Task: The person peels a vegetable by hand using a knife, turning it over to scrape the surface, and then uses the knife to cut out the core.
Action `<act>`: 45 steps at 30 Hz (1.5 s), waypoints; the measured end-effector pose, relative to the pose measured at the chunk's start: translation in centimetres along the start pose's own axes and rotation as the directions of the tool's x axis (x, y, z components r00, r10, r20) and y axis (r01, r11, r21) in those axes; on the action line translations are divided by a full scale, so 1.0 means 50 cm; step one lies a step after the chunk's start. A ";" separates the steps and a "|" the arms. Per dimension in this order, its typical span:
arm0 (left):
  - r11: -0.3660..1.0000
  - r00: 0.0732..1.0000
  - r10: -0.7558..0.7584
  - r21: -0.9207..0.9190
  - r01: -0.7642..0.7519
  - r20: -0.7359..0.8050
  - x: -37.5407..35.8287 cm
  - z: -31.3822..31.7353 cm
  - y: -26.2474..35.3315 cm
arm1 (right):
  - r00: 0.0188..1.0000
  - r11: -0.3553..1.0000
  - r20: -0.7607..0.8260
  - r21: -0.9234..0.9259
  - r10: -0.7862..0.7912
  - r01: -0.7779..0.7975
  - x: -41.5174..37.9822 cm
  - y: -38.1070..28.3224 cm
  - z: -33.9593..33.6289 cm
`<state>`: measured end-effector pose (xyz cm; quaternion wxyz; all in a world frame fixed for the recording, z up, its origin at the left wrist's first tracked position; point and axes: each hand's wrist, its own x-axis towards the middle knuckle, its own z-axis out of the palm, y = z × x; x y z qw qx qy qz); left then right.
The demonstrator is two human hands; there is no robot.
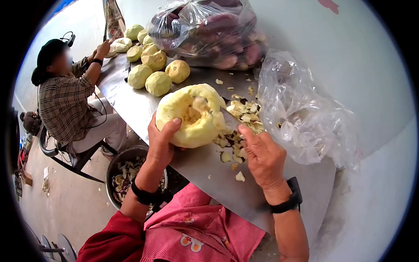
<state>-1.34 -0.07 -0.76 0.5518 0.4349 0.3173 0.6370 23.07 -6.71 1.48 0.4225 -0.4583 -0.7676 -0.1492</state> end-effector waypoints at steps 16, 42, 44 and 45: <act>0.982 0.992 0.123 0.141 -0.125 0.023 -0.008 0.000 -0.012 | 0.632 0.176 0.500 0.685 0.592 -0.707 0.005 -0.025 -0.007; 0.935 0.971 0.210 0.267 -0.234 0.116 -0.028 0.014 -0.009 | 0.998 0.998 0.002 -0.003 0.061 -0.061 0.003 -0.059 0.001; 0.928 0.967 0.223 0.276 -0.249 0.123 -0.026 0.011 -0.012 | 0.996 0.995 0.018 -0.044 0.088 -0.087 0.000 -0.057 0.002; 0.929 0.968 0.219 0.278 -0.245 0.123 -0.025 0.011 -0.013 | 0.996 0.995 0.017 -0.044 0.086 -0.086 -0.002 -0.056 0.003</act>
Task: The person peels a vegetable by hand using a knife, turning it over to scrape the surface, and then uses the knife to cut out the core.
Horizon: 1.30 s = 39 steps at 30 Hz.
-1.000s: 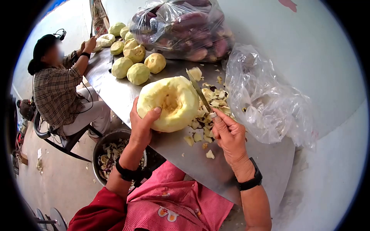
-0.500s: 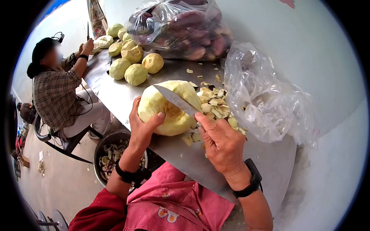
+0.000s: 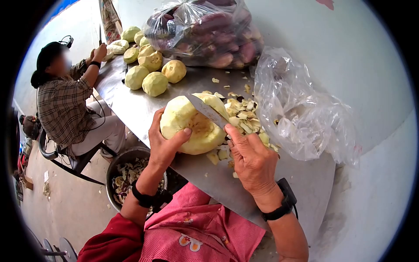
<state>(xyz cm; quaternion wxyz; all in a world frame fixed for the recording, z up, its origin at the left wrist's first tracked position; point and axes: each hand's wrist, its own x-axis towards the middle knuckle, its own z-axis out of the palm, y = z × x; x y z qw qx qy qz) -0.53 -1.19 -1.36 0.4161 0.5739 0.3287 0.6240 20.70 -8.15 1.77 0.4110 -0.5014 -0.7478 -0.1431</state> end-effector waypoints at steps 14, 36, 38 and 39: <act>0.971 0.977 -0.166 -0.193 0.139 -0.132 0.011 -0.012 0.001 | 0.965 0.947 0.002 0.192 0.263 -0.258 0.001 0.049 0.000; 0.951 0.974 -0.207 -0.251 0.178 -0.094 0.019 -0.008 -0.005 | 1.000 0.985 0.004 0.171 0.012 -0.012 -0.002 0.054 0.000; 0.959 0.975 -0.202 -0.221 0.177 -0.095 0.019 -0.008 -0.005 | 0.999 0.984 0.030 0.172 0.031 -0.036 -0.001 0.051 -0.003; 0.960 0.976 -0.194 -0.223 0.168 -0.098 0.022 -0.008 -0.006 | 0.999 0.985 0.025 0.171 0.024 -0.028 0.001 0.054 -0.001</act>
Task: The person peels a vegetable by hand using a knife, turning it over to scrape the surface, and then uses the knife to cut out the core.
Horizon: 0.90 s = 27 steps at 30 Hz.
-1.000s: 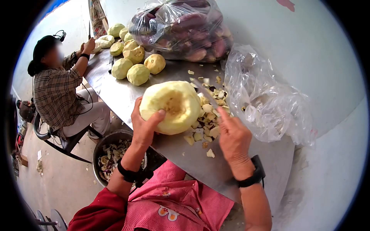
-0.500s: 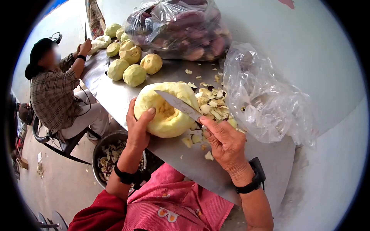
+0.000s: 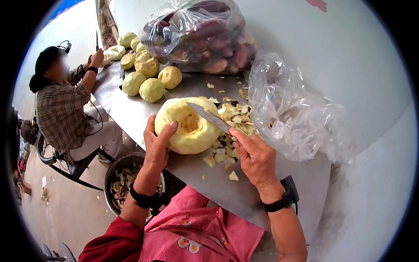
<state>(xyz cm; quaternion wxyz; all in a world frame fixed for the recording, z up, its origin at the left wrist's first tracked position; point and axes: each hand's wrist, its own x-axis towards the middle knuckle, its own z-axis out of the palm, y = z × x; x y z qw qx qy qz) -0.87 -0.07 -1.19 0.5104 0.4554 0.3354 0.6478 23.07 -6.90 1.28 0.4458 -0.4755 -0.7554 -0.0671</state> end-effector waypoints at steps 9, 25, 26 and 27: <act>0.999 0.999 -0.037 -0.023 0.037 -0.018 -0.007 0.000 0.010 | 0.862 0.712 0.228 0.490 0.452 -0.503 -0.001 -0.028 0.002; 0.974 0.994 -0.105 -0.204 0.103 0.001 0.002 -0.004 0.013 | 0.987 0.980 -0.062 0.120 -0.150 0.157 -0.001 -0.043 -0.004; 0.969 0.995 -0.097 -0.230 0.092 -0.010 0.004 -0.003 0.010 | 0.984 0.982 -0.053 0.069 -0.170 0.173 -0.003 -0.040 -0.003; 0.969 0.995 -0.098 -0.231 0.093 -0.009 0.005 -0.004 0.010 | 0.981 0.982 -0.042 0.019 -0.188 0.189 -0.004 -0.039 -0.002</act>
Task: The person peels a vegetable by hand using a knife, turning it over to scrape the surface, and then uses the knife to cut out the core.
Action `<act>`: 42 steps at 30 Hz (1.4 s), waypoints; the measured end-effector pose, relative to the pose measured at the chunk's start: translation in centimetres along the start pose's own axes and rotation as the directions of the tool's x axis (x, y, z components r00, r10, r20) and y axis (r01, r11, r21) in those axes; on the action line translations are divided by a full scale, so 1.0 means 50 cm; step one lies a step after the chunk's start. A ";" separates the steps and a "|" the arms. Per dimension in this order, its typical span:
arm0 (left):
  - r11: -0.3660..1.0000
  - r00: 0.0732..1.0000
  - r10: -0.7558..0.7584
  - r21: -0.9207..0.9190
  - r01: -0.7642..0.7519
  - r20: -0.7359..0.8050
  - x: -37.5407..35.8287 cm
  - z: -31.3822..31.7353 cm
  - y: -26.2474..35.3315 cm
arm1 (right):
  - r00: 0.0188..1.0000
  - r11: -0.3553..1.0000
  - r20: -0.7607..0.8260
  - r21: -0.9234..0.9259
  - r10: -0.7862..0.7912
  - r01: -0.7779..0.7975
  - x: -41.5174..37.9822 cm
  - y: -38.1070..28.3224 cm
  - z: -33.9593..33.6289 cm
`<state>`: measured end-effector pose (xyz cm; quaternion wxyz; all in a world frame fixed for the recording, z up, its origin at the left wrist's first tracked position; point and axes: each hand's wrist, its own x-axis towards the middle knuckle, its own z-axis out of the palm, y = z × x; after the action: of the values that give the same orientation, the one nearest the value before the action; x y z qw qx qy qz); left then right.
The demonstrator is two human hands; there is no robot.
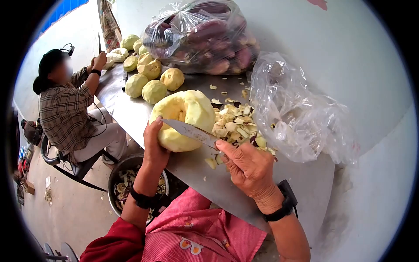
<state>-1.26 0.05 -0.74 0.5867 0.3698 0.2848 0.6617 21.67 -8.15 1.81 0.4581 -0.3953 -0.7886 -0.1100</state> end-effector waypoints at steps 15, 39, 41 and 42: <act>0.994 0.993 -0.108 0.012 0.107 0.053 0.008 -0.028 -0.005 | 0.990 0.990 -0.028 -0.039 0.138 -0.139 -0.006 0.034 0.003; 0.996 0.996 0.024 0.084 -0.032 0.091 -0.016 0.012 0.010 | 0.985 0.985 -0.027 -0.034 0.171 -0.171 -0.001 0.036 0.003; 0.994 0.996 0.022 0.101 -0.030 0.083 -0.014 0.011 0.006 | 0.982 0.983 -0.037 -0.001 0.185 -0.185 -0.001 0.036 0.005; 0.992 0.997 0.024 0.120 -0.033 0.074 -0.013 0.009 0.004 | 0.980 0.980 -0.048 0.035 0.195 -0.194 0.000 0.037 0.007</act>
<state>-0.98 -0.64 -0.44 0.5636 0.4327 0.2976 0.6375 22.80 -6.73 1.27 0.4927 -0.4606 -0.7357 -0.0628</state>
